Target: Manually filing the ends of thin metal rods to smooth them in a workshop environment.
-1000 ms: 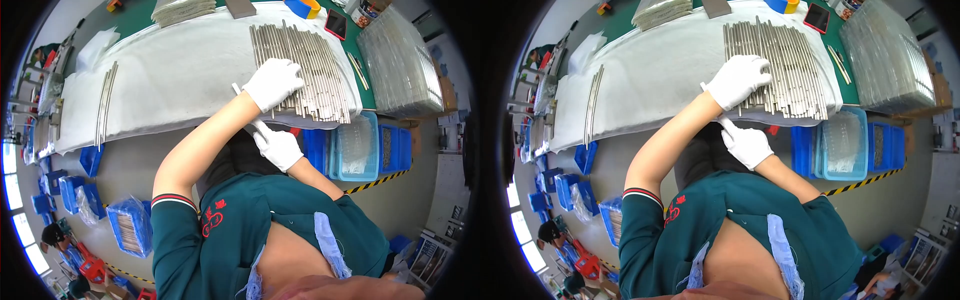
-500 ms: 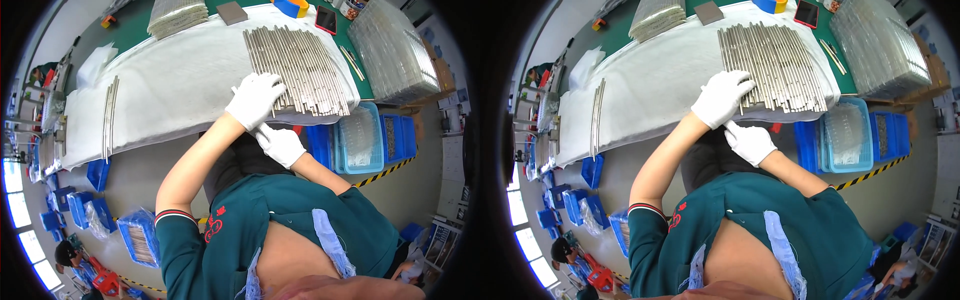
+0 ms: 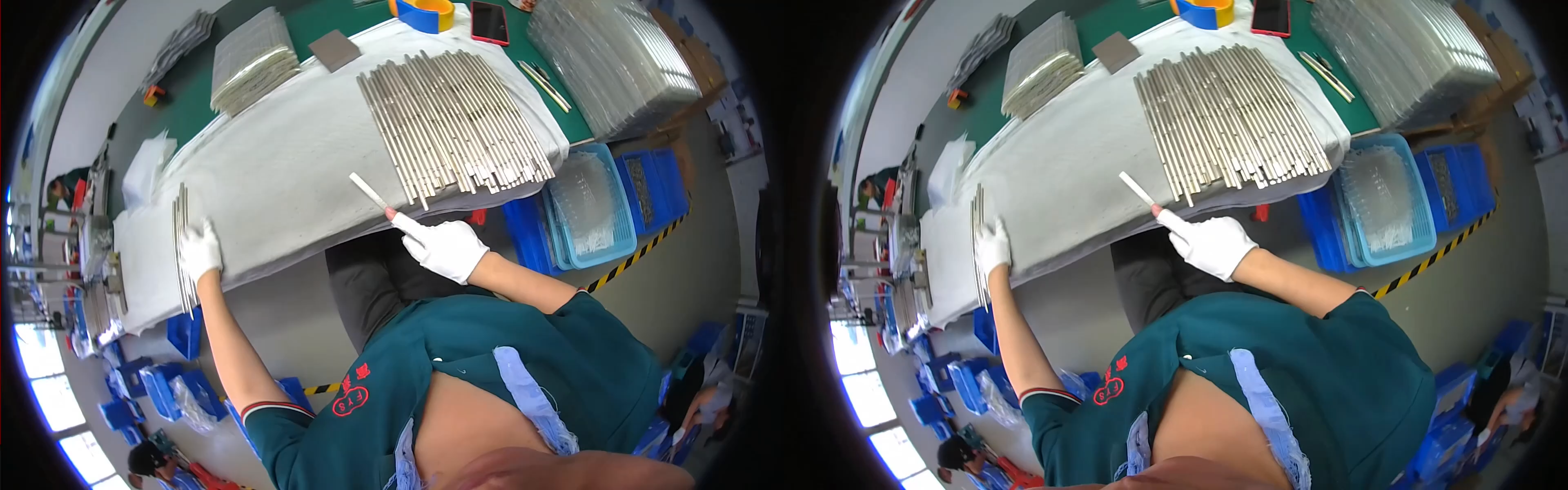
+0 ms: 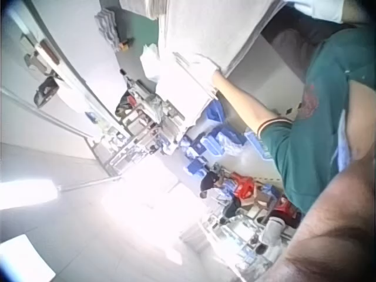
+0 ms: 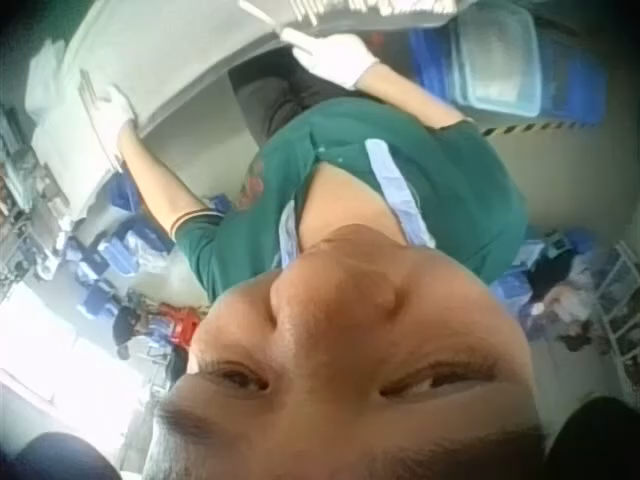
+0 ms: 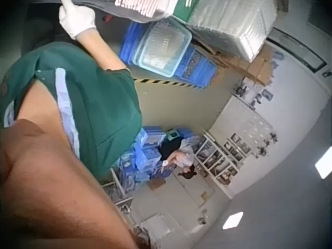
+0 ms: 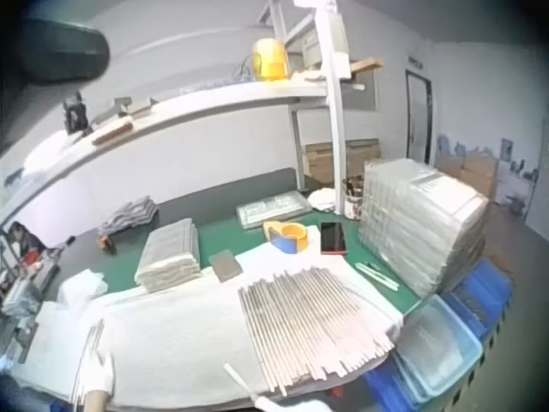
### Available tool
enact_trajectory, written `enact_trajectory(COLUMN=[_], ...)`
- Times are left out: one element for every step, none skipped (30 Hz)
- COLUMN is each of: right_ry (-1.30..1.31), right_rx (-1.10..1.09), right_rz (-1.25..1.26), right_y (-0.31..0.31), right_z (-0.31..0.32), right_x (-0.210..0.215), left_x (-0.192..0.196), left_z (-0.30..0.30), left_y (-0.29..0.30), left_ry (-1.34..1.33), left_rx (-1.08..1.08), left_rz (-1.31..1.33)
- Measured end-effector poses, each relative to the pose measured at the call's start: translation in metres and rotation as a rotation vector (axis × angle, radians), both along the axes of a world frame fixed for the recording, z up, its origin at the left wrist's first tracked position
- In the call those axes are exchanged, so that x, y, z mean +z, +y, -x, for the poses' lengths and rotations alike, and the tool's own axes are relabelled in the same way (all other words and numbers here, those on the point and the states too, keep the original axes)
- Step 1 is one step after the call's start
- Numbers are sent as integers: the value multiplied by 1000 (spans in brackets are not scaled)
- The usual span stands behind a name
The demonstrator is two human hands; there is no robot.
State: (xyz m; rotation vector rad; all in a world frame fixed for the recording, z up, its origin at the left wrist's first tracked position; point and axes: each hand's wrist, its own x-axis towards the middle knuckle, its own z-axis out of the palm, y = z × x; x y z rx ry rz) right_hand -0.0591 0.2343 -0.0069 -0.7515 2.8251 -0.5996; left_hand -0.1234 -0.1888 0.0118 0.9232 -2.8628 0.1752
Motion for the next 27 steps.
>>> enact_trajectory(right_ry=[0,1,-7,8,21,-4,-7,-25,-44,-44,-29,-13,-12,-4,5,8,22,35,33,44,55,41,22,-7,203,287,346], right_rx=[5,17,21,17,10,6,-7,1,8,1,-3,-8,-4,-1,11,31,20,14,23,11,8,10,7,7,110,166,217], right_rz=[32,63,77,113,147,76,79,82,85,87,123,159,160,157,155,153,154,154,147,145,146,107,66,48,46,32,27], right_y=[-2,-3,-2,-2,-1,0,0,0,1,0,0,1,1,0,0,-2,-3,-4,-3,-2,-3,-4,-3,-3,0,5,5], right_z=[0,1,2,2,2,3,3,3,3,3,2,1,1,0,0,0,-1,-1,-2,-2,-2,-2,-1,0,-1,-1,0], right_x=[0,0,-1,-5,-8,-7,-5,-4,-4,-5,-7,-8,-7,-6,-4,-3,-4,-5,-7,-9,-10,-9,-11,-3,-23,-28,-14], left_x=[-10,-22,-25,-26,-17,-10,-4,-1,3,9,12,9,2,-4,-6,-9,-5,-3,6,18,22,7,10,6,-6,6,4], left_z=[-9,-16,-16,-16,-14,-12,-13,-12,-8,-4,0,7,12,18,22,28,35,33,34,34,29,16,6,-3,-10,-22,-38], left_y=[-25,-43,-40,-34,-23,-10,-1,6,13,17,21,16,3,-11,-24,-38,-33,-29,-5,25,47,52,84,97,108,143,160], left_ry=[33,67,136,204,202,214,229,278,276,199,120,120,244,366,367,199,29,130,129,-23,-168,39,153,210,296,183,203], left_rx=[-80,-153,-211,-265,-285,-260,-224,-284,-298,-190,-84,-92,-253,-414,-400,-402,-414,-624,-615,-327,-29,-164,-249,-324,-450,-352,-376], left_rz=[25,49,59,67,-18,24,71,267,267,192,116,116,140,161,164,195,219,431,423,174,-75,-64,-141,-205,-347,-656,-812])
